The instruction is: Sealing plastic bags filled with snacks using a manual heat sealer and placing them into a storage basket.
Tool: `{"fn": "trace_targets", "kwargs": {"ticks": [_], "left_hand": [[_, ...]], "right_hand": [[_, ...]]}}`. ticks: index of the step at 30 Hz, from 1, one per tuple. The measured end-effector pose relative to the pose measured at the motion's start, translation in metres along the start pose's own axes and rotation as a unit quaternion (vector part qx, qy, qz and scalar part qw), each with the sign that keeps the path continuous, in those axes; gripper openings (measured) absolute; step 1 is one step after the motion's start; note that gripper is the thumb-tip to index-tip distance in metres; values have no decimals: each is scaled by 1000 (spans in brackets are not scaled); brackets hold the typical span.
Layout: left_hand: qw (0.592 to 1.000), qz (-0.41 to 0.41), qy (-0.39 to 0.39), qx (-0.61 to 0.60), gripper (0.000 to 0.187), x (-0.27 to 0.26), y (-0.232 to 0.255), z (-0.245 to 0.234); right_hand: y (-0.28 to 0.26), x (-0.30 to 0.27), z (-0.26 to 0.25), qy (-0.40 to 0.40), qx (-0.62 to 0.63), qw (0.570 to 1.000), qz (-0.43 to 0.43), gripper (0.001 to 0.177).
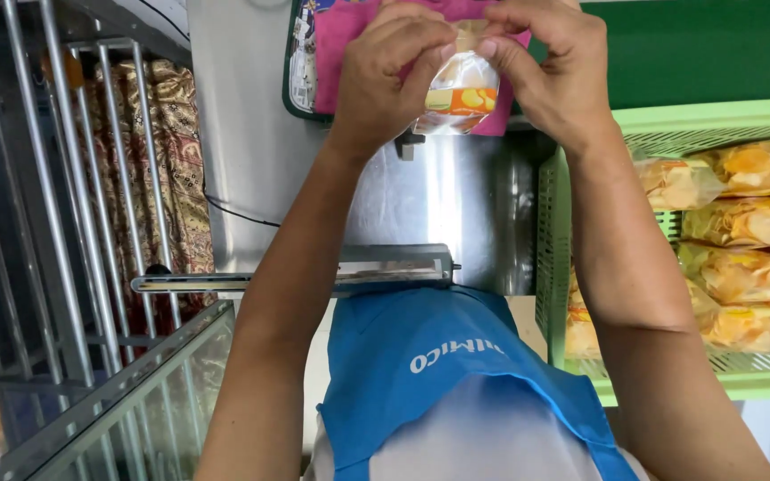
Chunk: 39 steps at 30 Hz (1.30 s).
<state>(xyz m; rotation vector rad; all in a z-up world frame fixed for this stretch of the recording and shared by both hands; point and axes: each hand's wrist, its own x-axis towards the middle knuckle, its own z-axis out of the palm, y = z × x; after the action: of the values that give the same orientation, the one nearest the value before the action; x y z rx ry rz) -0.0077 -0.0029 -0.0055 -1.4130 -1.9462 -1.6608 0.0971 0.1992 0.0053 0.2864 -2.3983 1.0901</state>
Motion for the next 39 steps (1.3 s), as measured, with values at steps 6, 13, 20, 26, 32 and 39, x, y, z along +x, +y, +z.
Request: {"fn": "trace_targets", "kwargs": {"ticks": [6,13,20,26,32,39], "left_hand": [[1000,6,0,5,13,6,3,-6],[1000,9,-5,14,15,8,0,-5],[1000,9,-5,15,11,11,3,-3],[1000,-1,-14,21,15,4,-4,-5],[1000,10,-11,25,12,4,-1,-7],[999,-16,-36,28,17,6,-4,-7]], "right_hand": [[-1,8,-4,-25,-15,997,-69,9],[9,9,-11,-63,-39,993,-94,11],[6,6,-13,-54,-20,995,-84,12],[10,6,-15,-58,11,995,-80,8],[8,5,-13,-45,44,996,-60,5],[23,-2,-7,-33,107,994,-18,9]]}}
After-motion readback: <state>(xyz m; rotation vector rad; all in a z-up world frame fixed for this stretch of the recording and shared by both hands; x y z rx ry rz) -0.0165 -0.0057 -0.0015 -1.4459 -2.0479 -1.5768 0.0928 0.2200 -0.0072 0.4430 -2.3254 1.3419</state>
